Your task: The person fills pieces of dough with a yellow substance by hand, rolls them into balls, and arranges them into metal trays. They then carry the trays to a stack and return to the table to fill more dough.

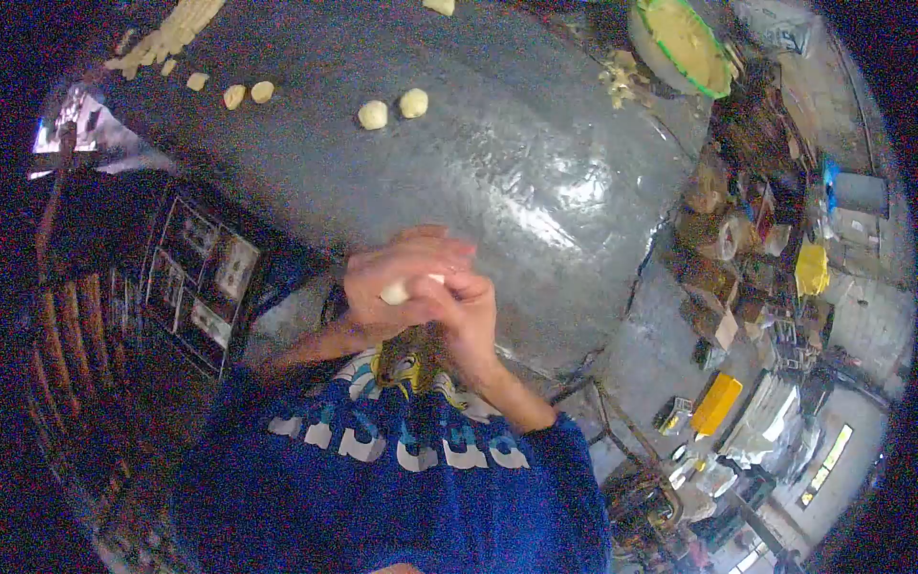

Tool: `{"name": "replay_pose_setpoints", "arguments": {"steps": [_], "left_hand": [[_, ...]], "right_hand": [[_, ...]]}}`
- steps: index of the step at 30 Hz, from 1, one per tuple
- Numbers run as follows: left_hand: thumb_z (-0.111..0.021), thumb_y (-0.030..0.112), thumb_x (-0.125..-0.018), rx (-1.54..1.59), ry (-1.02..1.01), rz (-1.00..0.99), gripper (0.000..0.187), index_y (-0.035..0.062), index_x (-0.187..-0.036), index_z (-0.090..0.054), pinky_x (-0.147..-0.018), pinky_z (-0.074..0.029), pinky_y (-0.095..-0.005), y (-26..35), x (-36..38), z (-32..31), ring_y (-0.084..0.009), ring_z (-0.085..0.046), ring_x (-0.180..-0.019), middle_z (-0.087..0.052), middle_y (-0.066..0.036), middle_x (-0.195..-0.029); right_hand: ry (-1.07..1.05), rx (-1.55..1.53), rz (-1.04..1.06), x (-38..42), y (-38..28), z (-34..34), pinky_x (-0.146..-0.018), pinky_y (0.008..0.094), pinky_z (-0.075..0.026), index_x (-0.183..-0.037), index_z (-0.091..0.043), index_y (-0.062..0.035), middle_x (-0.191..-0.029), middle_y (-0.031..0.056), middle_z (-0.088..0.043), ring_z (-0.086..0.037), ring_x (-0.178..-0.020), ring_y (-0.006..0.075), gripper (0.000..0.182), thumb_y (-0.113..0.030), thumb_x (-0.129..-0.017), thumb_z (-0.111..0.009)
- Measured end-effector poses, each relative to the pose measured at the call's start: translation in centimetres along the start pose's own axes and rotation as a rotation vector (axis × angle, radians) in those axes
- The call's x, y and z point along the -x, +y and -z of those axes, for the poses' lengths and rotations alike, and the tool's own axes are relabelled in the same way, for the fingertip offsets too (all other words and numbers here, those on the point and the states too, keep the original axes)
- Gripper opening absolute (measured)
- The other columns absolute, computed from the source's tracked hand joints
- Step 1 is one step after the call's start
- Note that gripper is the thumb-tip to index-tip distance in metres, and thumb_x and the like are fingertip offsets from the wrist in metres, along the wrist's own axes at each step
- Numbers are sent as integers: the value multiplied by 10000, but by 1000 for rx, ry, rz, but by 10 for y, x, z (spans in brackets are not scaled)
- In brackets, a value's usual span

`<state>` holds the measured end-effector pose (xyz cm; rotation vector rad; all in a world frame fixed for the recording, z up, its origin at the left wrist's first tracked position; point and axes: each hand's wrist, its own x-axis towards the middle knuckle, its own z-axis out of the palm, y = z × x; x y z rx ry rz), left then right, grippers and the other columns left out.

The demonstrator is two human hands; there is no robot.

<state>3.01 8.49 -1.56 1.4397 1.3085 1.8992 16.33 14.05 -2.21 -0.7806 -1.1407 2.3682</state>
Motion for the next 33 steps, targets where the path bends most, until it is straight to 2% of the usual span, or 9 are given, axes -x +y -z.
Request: {"name": "replay_pose_setpoints", "arguments": {"steps": [9,11,13,14,18,23,25,28,33], "left_hand": [[-588,120,-917,279,247,572,307,-20,-1189,-558,-915,-454,-302,-13,-18,-12,-141,-549,-1083,-620,-107,-1169],[-588,111,-907,282,130,576,428,-4,-1302,-469,-904,-458,-305,-12,-47,17,-168,-576,-1066,-575,-124,-1240],[-596,88,-885,411,358,282,555,14,-1386,-370,-901,-457,-304,-5,-68,41,-201,-592,-1067,-538,-144,-1284],[-581,73,-882,329,286,384,626,42,-1436,-292,-904,-453,-306,-11,-60,63,-221,-596,-1082,-506,-141,-1322],[-535,83,-923,-12,262,770,362,27,-1278,-493,-905,-454,-295,-32,-23,146,-183,-599,-1039,-596,-107,-1194],[-554,96,-925,-8,414,870,239,-10,-1140,-559,-912,-450,-293,-37,3,218,-170,-597,-1000,-623,-96,-1082],[-556,89,-924,13,449,858,227,-18,-1125,-560,-914,-449,-294,-39,7,234,-167,-596,-994,-623,-92,-1065],[-545,73,-924,14,456,847,219,-26,-1119,-561,-922,-442,-294,-42,3,246,-173,-596,-999,-627,-101,-1056],[-544,67,-925,2,355,822,200,-13,-1105,-578,-939,-432,-294,-39,-14,238,-179,-599,-1013,-632,-104,-1072]], "right_hand": [[-68,-716,34,-62,-62,-32,-958,376,-431,-1148,-562,-10,-1183,117,-592,-564,-1079,246,414,-347,-916,-503],[37,-560,-146,-106,-106,-48,-903,345,-462,-1202,-543,-5,-1168,126,-605,-584,-1044,221,415,-284,-895,-536],[234,803,890,-207,-132,-39,-842,313,-474,-1187,-583,-9,-1103,118,-642,-606,-988,203,382,-232,-877,-573],[232,285,775,-260,-169,-43,-812,296,-472,-1068,-651,3,-984,105,-684,-627,-915,174,294,-199,-861,-601],[325,1924,831,-437,-242,21,-712,423,-520,-935,-685,-36,-848,206,-673,-660,-755,354,285,-270,-854,-543],[-92,2014,810,-545,-245,91,-668,436,-521,-854,-665,-32,-788,210,-657,-652,-723,343,314,-294,-851,-491],[-424,2369,317,-524,-273,73,-851,405,-470,-1091,-608,-56,-971,199,-633,-577,-980,365,305,-271,-883,-552],[-294,1829,554,-520,-268,106,-888,368,-451,-1100,-590,-55,-994,170,-621,-552,-1013,335,321,-288,-884,-549],[-329,2319,583,-545,-277,134,-801,406,-470,-939,-626,-39,-857,150,-631,-606,-832,314,251,-259,-840,-559]]}}
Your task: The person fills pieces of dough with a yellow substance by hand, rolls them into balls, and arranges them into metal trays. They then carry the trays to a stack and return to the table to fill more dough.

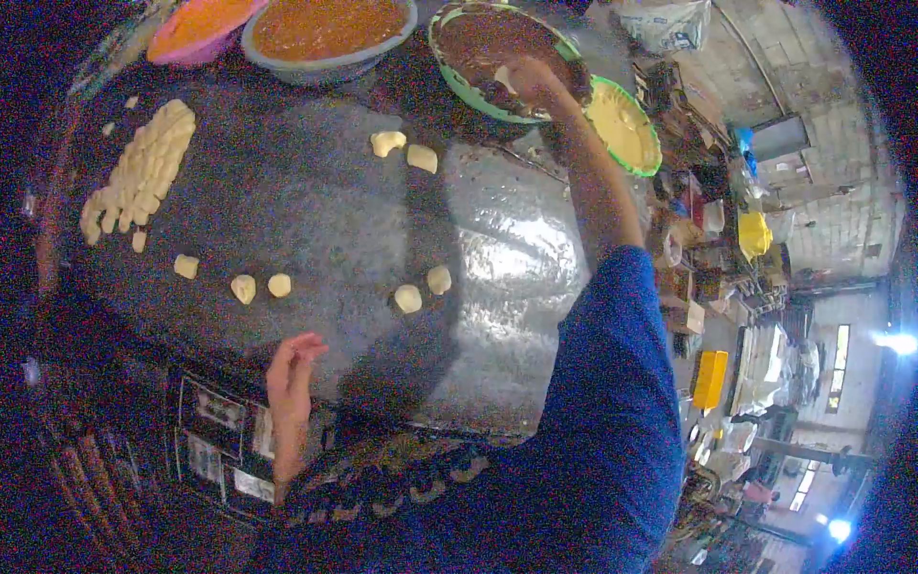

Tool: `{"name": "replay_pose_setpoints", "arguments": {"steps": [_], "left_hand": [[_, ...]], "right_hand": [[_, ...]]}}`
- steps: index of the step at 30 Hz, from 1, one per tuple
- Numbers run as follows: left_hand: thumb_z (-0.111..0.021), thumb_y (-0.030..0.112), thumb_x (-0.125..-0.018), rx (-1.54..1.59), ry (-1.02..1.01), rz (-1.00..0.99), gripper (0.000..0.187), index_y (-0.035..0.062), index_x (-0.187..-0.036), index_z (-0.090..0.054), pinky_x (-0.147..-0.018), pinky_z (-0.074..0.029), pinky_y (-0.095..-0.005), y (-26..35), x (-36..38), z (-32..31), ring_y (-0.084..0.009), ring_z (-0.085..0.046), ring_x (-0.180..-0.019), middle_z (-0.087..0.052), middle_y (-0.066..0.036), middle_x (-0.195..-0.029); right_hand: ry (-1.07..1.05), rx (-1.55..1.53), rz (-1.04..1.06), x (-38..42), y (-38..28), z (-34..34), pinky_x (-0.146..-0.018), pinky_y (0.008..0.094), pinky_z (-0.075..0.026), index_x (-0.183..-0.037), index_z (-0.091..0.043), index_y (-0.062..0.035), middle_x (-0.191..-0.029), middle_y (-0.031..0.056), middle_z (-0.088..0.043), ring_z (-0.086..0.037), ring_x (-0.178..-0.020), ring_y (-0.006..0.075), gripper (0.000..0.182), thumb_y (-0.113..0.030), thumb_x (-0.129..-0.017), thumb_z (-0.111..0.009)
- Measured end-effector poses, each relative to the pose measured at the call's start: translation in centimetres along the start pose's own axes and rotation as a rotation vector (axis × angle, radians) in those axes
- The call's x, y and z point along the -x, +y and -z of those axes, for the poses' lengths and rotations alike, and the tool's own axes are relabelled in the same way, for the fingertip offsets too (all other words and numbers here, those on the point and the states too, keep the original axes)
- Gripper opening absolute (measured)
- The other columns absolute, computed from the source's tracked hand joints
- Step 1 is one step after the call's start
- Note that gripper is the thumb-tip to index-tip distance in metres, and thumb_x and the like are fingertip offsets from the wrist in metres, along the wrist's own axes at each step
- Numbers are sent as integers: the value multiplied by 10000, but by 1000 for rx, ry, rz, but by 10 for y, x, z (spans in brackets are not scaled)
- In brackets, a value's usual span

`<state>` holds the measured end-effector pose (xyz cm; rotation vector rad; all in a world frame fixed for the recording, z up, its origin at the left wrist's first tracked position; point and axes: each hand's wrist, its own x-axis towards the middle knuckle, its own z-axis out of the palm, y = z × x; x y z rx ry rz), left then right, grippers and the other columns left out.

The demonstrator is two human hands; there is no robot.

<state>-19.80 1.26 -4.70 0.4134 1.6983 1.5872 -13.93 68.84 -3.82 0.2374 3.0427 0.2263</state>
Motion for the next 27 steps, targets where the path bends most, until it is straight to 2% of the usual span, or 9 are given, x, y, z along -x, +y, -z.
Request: {"name": "replay_pose_setpoints", "arguments": {"steps": [2,8,10,12,14,16,20,24,27], "left_hand": [[-545,61,-922,-5,-24,9,203,-8,-1110,-580,-941,-430,-291,6,2,-12,-175,-597,-1021,-633,-101,-1080],[-480,172,-952,323,-275,76,351,6,-1255,-539,-1005,-390,-319,7,8,-84,-187,-571,-1115,-607,-116,-1218],[-439,211,-966,911,-330,225,412,11,-1322,-494,-1036,-358,-327,-20,13,-118,-204,-557,-1147,-602,-125,-1232],[-451,206,-967,807,-383,366,402,-6,-1304,-509,-1006,-389,-315,-18,38,-129,-197,-576,-1112,-613,-124,-1210],[-463,200,-968,710,-457,500,393,-22,-1286,-524,-977,-421,-303,-23,63,-136,-189,-595,-1078,-624,-123,-1188],[-502,176,-963,25,-413,461,360,-64,-1224,-562,-874,-495,-269,-34,90,-139,-163,-628,-1002,-635,-116,-1159],[-524,156,-956,176,-342,501,348,-88,-1201,-564,-835,-543,-334,-52,124,-172,-211,-628,-1016,-619,-159,-1157],[-520,75,-928,434,-236,446,319,-94,-1197,-545,-921,-501,-343,-41,128,-190,-238,-612,-1050,-609,-174,-1166],[-534,58,-906,586,-354,447,295,-77,-1168,-555,-896,-486,-308,-10,120,-179,-207,-622,-1003,-630,-143,-1115]], "right_hand": [[348,-703,-221,21,-47,19,-646,366,-525,-871,-668,-63,-743,36,-654,-630,-683,214,154,-159,-834,-554],[111,-2387,-277,165,-312,87,-865,394,-458,-1054,-571,-4,-995,126,-610,-585,-930,249,315,-251,-876,-490],[-24,-2494,-665,214,-394,76,-868,386,-454,-1047,-551,-3,-1025,120,-581,-572,-928,259,270,-201,-865,-519],[-313,-2623,-596,261,-451,62,-906,373,-444,-1070,-560,5,-1064,127,-583,-566,-984,241,265,-160,-864,-559],[-285,-1874,-611,288,-469,89,-887,311,-462,-1083,-624,32,-1015,78,-668,-601,-956,152,289,-82,-817,-628],[-385,-1639,-565,329,-458,59,-818,309,-491,-1125,-620,4,-1040,67,-677,-618,-911,150,327,-39,-801,-625],[-242,-1629,-520,378,-422,35,-808,282,-503,-1096,-622,15,-1004,68,-654,-603,-901,117,277,39,-826,-566],[438,-1057,-494,374,-439,57,-798,335,-529,-1050,-628,-15,-1031,145,-645,-659,-896,306,308,15,-748,-678],[793,-826,9,376,-465,51,-825,390,-538,-999,-648,15,-1031,127,-634,-618,-982,333,319,-19,-688,-706]]}}
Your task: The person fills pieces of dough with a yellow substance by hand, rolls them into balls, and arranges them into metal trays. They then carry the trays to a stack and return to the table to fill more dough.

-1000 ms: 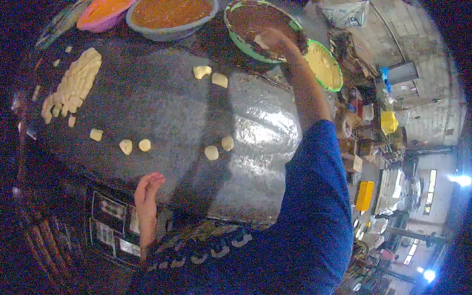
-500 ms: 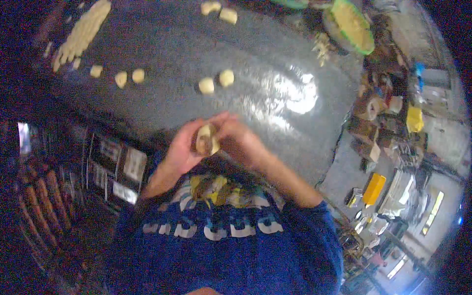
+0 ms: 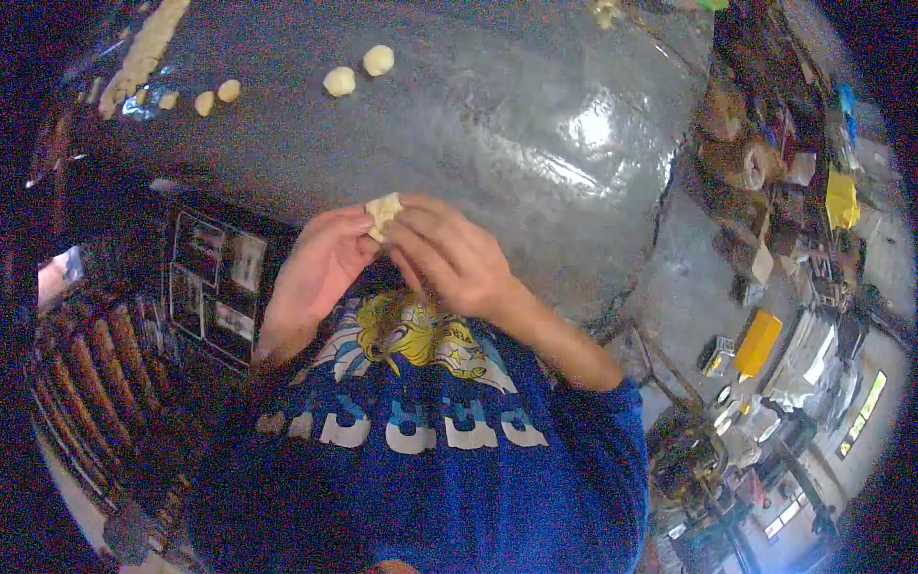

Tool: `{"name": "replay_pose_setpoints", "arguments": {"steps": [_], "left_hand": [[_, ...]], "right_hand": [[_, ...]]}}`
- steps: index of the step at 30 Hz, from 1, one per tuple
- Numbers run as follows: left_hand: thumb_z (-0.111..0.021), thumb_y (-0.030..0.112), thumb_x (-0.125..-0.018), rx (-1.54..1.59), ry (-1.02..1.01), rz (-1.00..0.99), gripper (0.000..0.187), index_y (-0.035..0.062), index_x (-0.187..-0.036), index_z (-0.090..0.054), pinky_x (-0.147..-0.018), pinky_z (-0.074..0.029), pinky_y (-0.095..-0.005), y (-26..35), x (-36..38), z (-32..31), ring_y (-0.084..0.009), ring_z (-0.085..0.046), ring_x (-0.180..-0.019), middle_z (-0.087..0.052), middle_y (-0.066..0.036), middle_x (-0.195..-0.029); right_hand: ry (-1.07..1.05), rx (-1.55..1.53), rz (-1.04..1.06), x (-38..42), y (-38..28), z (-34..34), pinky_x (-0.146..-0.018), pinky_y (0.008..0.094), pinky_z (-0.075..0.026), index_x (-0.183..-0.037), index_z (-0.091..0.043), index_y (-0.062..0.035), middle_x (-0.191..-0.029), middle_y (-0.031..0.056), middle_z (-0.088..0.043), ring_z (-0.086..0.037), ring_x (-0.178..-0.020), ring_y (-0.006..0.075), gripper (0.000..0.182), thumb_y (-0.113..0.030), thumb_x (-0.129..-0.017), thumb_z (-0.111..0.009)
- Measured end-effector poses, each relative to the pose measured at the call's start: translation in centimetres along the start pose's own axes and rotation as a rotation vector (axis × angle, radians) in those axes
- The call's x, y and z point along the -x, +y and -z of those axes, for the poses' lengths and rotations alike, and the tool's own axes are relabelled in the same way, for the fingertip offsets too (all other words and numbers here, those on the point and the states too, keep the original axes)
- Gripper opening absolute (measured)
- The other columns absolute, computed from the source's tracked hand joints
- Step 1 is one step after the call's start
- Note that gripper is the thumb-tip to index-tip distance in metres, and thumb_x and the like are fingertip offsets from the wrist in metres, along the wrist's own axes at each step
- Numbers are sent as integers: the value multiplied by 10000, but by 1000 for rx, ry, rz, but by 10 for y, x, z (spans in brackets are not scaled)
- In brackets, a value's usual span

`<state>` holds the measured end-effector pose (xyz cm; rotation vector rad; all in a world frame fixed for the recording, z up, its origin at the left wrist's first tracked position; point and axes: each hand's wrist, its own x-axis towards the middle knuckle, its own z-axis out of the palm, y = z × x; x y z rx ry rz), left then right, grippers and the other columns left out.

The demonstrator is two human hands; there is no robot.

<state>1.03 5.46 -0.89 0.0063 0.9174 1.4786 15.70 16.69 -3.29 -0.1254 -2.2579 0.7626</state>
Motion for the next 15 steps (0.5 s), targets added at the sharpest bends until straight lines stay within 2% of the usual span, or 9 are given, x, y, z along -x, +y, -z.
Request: {"name": "replay_pose_setpoints", "arguments": {"steps": [4,5,7,8,10,11,13,14,15], "left_hand": [[-541,31,-886,-231,38,31,306,-68,-1176,-547,-844,-492,-277,19,-5,4,-170,-622,-973,-637,-109,-1092],[-541,31,-886,-230,30,28,306,-68,-1176,-547,-844,-492,-277,23,-9,8,-170,-622,-973,-637,-109,-1092],[-560,18,-868,-469,65,-94,335,-54,-1195,-540,-862,-484,-274,30,-15,17,-163,-618,-962,-636,-108,-1085],[-560,18,-868,-462,59,-92,335,-54,-1195,-540,-862,-484,-274,35,-16,20,-163,-618,-962,-636,-108,-1085],[-586,13,-853,-340,-2,-163,353,-43,-1199,-542,-864,-484,-276,44,-15,25,-161,-617,-960,-636,-109,-1076],[-586,13,-853,-331,-3,-159,353,-43,-1199,-542,-864,-484,-276,50,-14,26,-161,-617,-960,-636,-109,-1076],[-601,11,-833,53,-105,-71,391,-29,-1216,-534,-844,-486,-268,64,-13,27,-153,-613,-952,-638,-99,-1060],[-601,11,-833,56,-105,-67,391,-29,-1216,-534,-844,-486,-268,67,-15,33,-153,-613,-952,-638,-99,-1060],[-592,16,-834,-188,-46,-58,379,-30,-1207,-539,-838,-486,-266,68,-17,39,-150,-611,-951,-638,-99,-1057]], "right_hand": [[-115,165,266,-14,7,1,-810,393,-535,-971,-691,-11,-1048,100,-628,-605,-992,299,377,-112,-608,-690],[-116,174,270,-21,8,-5,-810,393,-535,-971,-691,-11,-1048,100,-628,-605,-992,299,377,-112,-608,-690],[-2,69,323,-37,8,-19,-780,396,-512,-962,-694,-11,-1008,90,-615,-598,-933,288,355,-128,-628,-724],[-9,75,321,-49,5,-23,-780,396,-512,-962,-694,-11,-1008,90,-615,-598,-933,288,355,-128,-628,-724],[12,20,-55,-77,-10,-25,-757,391,-483,-922,-683,-10,-956,87,-598,-580,-875,297,280,-111,-672,-757],[4,22,-60,-81,-14,-33,-757,391,-483,-922,-683,-10,-956,87,-598,-580,-875,297,280,-111,-672,-757],[229,-138,-555,-82,-18,-50,-748,392,-471,-907,-650,-5,-923,95,-587,-565,-843,306,236,-82,-715,-763],[150,-148,-589,-77,-15,-51,-756,394,-473,-927,-617,1,-907,113,-596,-574,-851,309,215,-40,-750,-732],[148,-145,-595,-79,-13,-50,-756,394,-473,-927,-617,1,-907,113,-596,-574,-851,309,215,-40,-750,-732]]}}
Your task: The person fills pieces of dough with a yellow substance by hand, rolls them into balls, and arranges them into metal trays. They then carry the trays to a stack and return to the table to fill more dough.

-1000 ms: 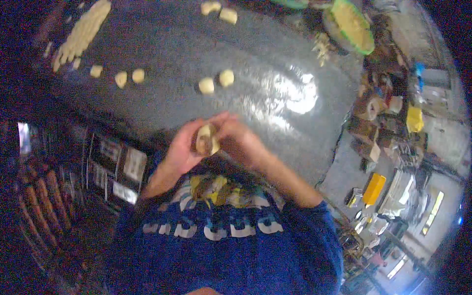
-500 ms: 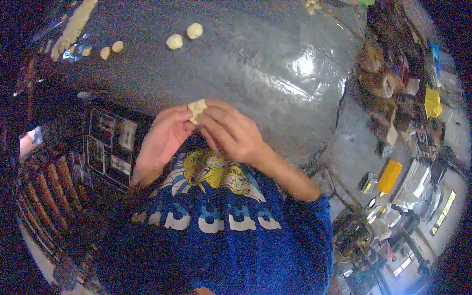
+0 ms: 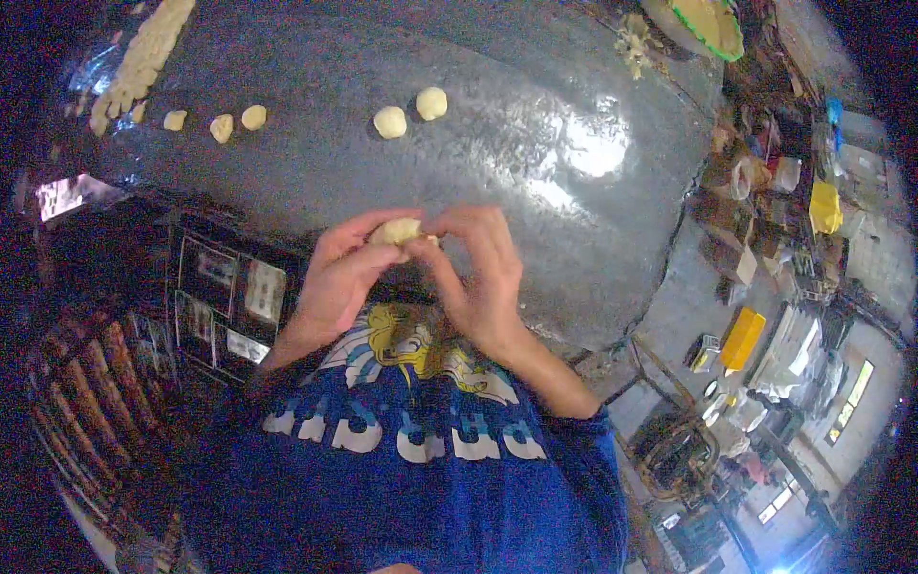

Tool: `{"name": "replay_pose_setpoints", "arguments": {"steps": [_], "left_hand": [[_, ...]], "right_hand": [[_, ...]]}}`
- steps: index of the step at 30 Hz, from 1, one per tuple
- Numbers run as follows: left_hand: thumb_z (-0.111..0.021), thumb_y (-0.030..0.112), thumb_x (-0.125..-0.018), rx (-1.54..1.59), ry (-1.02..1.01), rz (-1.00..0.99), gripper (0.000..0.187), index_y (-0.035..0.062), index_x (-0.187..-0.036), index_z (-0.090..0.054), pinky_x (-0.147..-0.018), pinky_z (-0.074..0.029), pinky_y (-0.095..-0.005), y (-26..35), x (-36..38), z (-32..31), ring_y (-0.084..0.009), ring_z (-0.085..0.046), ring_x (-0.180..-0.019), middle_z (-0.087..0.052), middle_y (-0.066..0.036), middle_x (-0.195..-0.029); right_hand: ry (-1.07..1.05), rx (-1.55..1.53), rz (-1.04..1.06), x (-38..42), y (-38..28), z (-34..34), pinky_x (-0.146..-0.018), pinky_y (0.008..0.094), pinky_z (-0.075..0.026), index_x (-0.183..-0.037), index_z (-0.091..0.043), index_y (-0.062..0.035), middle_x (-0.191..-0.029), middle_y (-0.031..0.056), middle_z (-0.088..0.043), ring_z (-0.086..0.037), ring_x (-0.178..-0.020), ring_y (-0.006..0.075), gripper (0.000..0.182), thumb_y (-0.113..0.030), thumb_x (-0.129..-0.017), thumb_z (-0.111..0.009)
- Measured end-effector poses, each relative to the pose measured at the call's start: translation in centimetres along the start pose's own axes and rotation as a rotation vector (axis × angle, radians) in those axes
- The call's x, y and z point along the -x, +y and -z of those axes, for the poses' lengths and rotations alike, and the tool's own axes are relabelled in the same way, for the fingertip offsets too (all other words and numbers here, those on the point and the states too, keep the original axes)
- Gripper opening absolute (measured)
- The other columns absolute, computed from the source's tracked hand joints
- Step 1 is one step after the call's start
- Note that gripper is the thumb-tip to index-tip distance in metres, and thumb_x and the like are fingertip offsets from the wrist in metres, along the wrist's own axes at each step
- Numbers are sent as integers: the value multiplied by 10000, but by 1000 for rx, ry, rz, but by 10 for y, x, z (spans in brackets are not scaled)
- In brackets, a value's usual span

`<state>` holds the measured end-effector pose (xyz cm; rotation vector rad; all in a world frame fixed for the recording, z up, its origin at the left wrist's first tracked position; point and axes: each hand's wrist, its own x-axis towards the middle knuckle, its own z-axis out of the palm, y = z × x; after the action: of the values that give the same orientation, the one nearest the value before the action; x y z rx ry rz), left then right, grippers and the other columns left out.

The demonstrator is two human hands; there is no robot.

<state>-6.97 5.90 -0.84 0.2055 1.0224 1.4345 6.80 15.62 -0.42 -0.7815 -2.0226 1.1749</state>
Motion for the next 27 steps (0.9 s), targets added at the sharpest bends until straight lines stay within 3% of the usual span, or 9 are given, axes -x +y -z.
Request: {"name": "replay_pose_setpoints", "arguments": {"steps": [3,5,8,11,13,15,19,21,27], "left_hand": [[-576,29,-837,-366,19,107,343,-28,-1174,-560,-835,-481,-260,4,0,7,-146,-607,-952,-639,-100,-1048],[-569,38,-838,-491,-15,170,319,-26,-1151,-576,-837,-476,-257,-1,1,3,-145,-605,-953,-640,-101,-1042],[-557,38,-847,-334,-27,-57,270,-25,-1106,-599,-825,-478,-255,-19,5,-13,-144,-607,-948,-644,-104,-1033],[-547,27,-847,-167,81,-37,278,-26,-1116,-592,-821,-480,-249,-30,10,-37,-149,-612,-943,-647,-104,-1021],[-531,10,-843,170,-114,84,286,-33,-1121,-584,-843,-483,-262,-34,16,-47,-165,-615,-955,-647,-111,-1015],[-529,-5,-858,26,-59,55,263,-36,-1113,-587,-842,-486,-259,-52,23,-65,-152,-613,-946,-647,-108,-1015],[-532,-21,-880,-95,57,-113,239,-41,-1113,-581,-883,-478,-275,-83,40,-86,-150,-599,-981,-635,-108,-1032],[-540,-22,-877,-55,48,-156,264,-42,-1139,-568,-893,-475,-279,-90,44,-92,-150,-594,-997,-627,-104,-1039],[-575,-23,-858,29,131,-204,303,-43,-1159,-545,-890,-475,-277,-87,44,-91,-141,-591,-993,-614,-94,-1039]], "right_hand": [[-108,119,53,-4,-3,4,-741,399,-477,-921,-621,-5,-895,115,-617,-592,-843,284,209,-40,-745,-728],[-107,198,468,-6,-5,9,-734,397,-503,-914,-646,-5,-926,116,-642,-613,-858,278,250,-49,-688,-745],[-101,314,760,14,15,24,-737,380,-533,-944,-664,3,-978,115,-649,-622,-882,269,311,-65,-645,-714],[-133,303,912,23,31,46,-748,358,-548,-989,-660,25,-996,123,-648,-622,-906,267,357,-86,-650,-650],[-168,295,993,33,38,63,-745,357,-550,-985,-659,26,-994,121,-647,-620,-905,263,343,-91,-664,-637],[-217,243,1040,41,35,81,-749,367,-535,-965,-670,12,-990,110,-648,-612,-896,262,338,-113,-651,-644],[-187,124,765,58,20,99,-763,367,-509,-945,-674,4,-975,112,-646,-603,-878,276,261,-87,-700,-674],[5,-92,155,68,12,96,-778,352,-485,-944,-676,-12,-964,120,-645,-600,-866,278,198,-60,-753,-696],[-90,-238,-32,79,15,86,-749,349,-490,-930,-668,-38,-911,121,-635,-606,-849,261,171,-60,-768,-716]]}}
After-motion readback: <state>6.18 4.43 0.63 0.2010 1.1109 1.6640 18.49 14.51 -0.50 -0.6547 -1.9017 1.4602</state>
